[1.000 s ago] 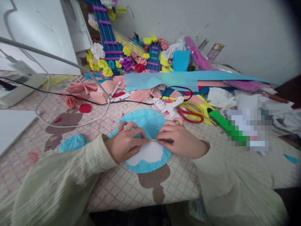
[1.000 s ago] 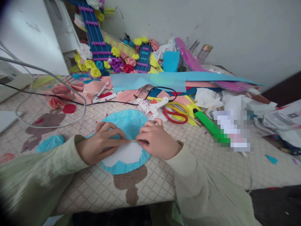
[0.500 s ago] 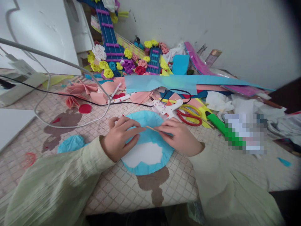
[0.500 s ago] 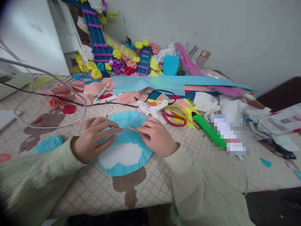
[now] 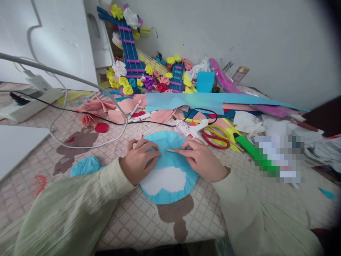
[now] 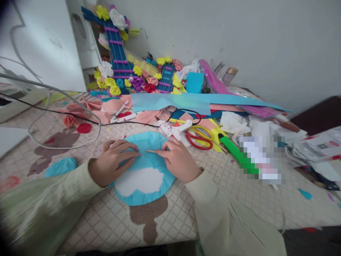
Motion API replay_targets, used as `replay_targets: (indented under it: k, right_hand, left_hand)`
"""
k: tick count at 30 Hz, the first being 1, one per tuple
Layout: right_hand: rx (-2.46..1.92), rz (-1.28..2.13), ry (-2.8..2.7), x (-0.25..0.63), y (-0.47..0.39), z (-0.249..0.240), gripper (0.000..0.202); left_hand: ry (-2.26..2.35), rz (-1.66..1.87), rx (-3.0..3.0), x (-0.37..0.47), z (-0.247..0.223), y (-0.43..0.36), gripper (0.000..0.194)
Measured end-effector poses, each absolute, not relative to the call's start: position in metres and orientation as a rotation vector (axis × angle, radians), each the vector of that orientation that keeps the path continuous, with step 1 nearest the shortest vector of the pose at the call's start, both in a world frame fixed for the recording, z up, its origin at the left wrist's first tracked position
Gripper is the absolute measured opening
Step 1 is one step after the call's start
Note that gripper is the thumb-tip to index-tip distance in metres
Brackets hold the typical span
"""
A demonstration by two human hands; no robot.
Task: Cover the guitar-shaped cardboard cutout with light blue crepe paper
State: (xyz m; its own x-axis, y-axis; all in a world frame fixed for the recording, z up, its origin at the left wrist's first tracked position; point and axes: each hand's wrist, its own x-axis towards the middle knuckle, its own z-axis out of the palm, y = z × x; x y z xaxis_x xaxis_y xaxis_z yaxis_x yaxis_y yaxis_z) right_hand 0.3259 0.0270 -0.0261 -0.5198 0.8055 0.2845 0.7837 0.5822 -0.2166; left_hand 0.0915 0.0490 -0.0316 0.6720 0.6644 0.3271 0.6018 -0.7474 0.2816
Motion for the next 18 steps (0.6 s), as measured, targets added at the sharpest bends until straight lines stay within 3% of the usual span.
replay_targets:
  k: [13, 18]
  right_hand:
    - [-1.286, 0.125, -2.494, 0.336, 0.021, -0.022, 0.032]
    - [-1.147, 0.318, -2.638, 0.34, 0.02, -0.019, 0.036]
  left_hand:
    - [1.027, 0.454, 2.724, 0.084, -0.032, 0.053, 0.023]
    - [1.04, 0.442, 2.681, 0.084, -0.029, 0.051, 0.023]
